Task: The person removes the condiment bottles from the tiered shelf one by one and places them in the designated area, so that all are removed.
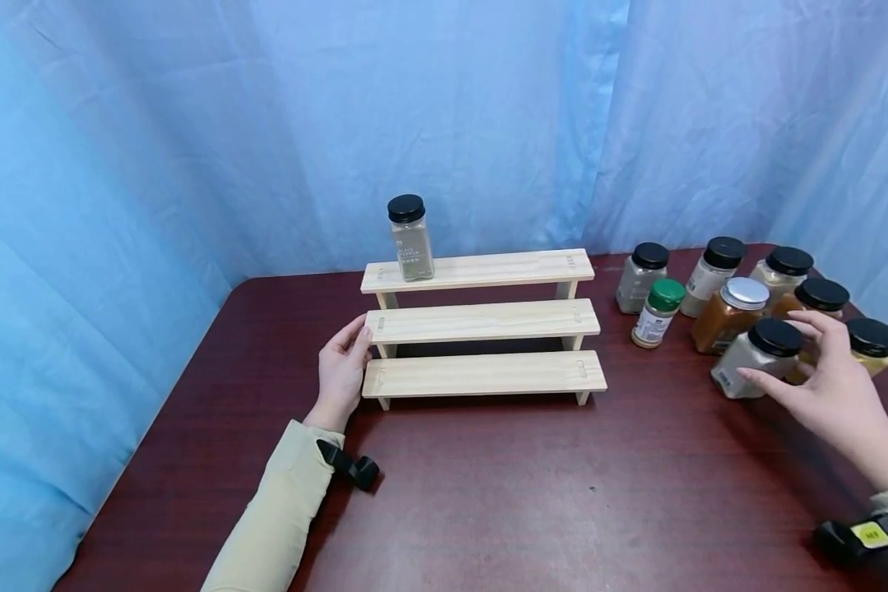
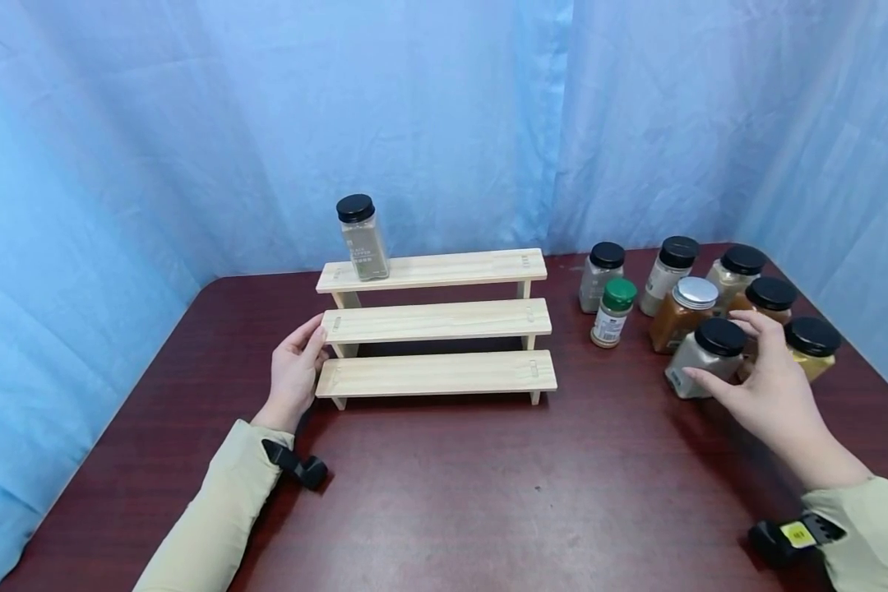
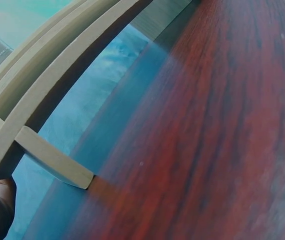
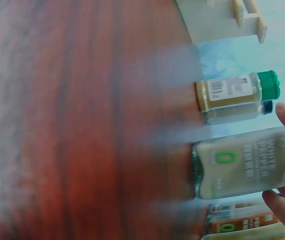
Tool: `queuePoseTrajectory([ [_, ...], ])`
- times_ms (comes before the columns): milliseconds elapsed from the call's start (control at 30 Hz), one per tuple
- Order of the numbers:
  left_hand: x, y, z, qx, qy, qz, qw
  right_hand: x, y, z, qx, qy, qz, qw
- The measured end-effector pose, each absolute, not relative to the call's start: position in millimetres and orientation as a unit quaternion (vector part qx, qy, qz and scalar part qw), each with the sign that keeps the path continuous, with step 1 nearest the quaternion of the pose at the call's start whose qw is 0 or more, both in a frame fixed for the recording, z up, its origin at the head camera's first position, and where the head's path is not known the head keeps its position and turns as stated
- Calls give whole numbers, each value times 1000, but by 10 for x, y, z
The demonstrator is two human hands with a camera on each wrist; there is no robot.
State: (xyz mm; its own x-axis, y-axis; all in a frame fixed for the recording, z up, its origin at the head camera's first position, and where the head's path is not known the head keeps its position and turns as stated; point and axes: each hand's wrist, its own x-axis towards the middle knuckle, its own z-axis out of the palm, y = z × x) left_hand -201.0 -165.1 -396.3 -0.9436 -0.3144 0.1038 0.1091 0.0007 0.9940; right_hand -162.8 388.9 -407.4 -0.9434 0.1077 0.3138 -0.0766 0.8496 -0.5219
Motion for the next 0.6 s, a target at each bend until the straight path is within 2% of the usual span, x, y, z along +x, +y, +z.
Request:
queuePoseTrajectory([
  [267, -2007, -1659, -3967, 71, -691, -704, 148, -1704, 4006, -4148, 8, -930, 292, 224],
  [600, -2008, -1653, -3962, 74, -690, -705, 149, -1364, 3288, -3570, 45, -892, 355, 274],
])
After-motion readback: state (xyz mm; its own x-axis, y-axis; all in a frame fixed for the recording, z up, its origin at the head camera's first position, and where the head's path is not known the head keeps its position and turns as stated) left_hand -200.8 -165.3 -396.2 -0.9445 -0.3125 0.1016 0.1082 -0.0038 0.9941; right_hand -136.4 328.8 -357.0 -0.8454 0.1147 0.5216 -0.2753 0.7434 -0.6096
